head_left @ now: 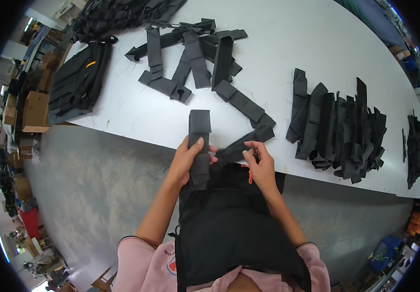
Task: The recorder is sorting and organizing small black fabric strips on a large white table in a manufacturing facility.
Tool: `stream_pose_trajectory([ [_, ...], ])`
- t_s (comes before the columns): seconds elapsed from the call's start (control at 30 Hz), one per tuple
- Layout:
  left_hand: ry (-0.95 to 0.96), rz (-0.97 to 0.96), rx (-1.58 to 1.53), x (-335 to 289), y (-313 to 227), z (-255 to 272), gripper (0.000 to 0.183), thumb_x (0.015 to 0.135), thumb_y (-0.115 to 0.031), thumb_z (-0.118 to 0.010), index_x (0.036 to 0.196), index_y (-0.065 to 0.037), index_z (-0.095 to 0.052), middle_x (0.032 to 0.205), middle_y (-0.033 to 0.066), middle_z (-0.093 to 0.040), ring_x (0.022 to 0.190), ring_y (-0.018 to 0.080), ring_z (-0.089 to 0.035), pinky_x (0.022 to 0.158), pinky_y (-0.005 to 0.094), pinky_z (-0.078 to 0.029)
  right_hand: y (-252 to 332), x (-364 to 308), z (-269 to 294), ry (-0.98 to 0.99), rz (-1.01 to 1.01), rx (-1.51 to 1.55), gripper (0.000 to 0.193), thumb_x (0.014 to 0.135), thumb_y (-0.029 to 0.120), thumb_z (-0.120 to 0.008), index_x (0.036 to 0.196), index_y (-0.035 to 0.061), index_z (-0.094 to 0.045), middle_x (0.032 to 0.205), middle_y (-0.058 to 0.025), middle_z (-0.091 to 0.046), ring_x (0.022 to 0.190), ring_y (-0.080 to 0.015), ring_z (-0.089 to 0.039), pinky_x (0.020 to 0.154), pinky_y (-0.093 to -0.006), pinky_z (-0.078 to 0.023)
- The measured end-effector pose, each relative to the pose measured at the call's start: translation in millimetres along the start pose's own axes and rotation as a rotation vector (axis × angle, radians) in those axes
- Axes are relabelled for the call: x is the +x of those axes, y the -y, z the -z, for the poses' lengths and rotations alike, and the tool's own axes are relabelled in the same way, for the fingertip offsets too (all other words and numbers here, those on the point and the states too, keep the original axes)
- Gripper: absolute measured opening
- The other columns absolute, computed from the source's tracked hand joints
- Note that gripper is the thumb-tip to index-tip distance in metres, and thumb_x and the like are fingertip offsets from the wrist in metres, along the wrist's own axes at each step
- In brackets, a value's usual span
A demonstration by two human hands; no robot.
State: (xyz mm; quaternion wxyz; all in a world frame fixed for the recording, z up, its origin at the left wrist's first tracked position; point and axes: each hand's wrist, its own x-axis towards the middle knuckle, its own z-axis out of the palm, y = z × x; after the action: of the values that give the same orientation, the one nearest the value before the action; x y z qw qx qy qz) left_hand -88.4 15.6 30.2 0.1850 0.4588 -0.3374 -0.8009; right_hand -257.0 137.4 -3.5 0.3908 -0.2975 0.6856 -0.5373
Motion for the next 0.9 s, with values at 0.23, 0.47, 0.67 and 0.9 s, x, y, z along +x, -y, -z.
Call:
stream_pose_trajectory([
  [0.23, -0.174, -0.038, 0.077, -6.3, 2.5, 21.6, 0.031, 0.093, -0.024, -0.053, 0.110, 0.000, -0.045, 0.088, 0.0124, -0.059, 0.070, 0.0220, -0.065, 0.059, 0.0301, -0.054, 28.4, -4.0, -18.8, 0.040, 0.378, -0.607, 0.028, 0.078, 0.011, -0.066, 0.104, 0.0088, -0.056, 0.088, -0.0058, -0.055, 0.067, -0.0221, -0.058, 0.056, -0.0325, -0.045],
  [0.47, -0.157, -0.050, 0.042, -18.6, -1.7, 21.4, 0.029, 0.092, -0.023, -0.054, 0.109, 0.000, -0.046, 0.088, 0.0117, -0.060, 0.068, 0.0214, -0.065, 0.058, 0.0296, -0.054, 37.4, 24.9, -56.4, 0.178, 0.683, -0.882, 0.025, 0.073, 0.013, -0.067, 0.096, 0.0097, -0.057, 0.084, -0.0051, -0.052, 0.064, -0.0232, -0.057, 0.057, -0.0326, -0.044],
  [0.67, -0.167, -0.077, 0.043, -25.8, -5.0, 21.2, 0.026, 0.092, -0.021, -0.054, 0.106, -0.001, -0.047, 0.082, 0.0118, -0.061, 0.064, 0.0212, -0.064, 0.058, 0.0310, -0.054, 33.8, 29.8, -68.0, 0.216, 0.697, -0.888, 0.019, 0.069, 0.005, -0.061, 0.087, 0.0077, -0.056, 0.080, -0.0069, -0.052, 0.061, -0.0229, -0.060, 0.053, -0.0343, -0.045],
  [0.9, -0.252, -0.535, 0.853, 17.0, -31.4, 7.4, 0.039, 0.081, -0.022, -0.064, 0.108, 0.004, -0.054, 0.090, 0.0153, -0.061, 0.083, 0.0275, -0.060, 0.072, 0.0351, -0.046, 7.7, 13.3, -10.7, 0.074, 0.160, -0.244, 0.022, 0.078, 0.013, -0.068, 0.096, 0.0059, -0.059, 0.085, -0.0058, -0.059, 0.057, -0.0188, -0.057, 0.054, -0.0308, -0.046],
])
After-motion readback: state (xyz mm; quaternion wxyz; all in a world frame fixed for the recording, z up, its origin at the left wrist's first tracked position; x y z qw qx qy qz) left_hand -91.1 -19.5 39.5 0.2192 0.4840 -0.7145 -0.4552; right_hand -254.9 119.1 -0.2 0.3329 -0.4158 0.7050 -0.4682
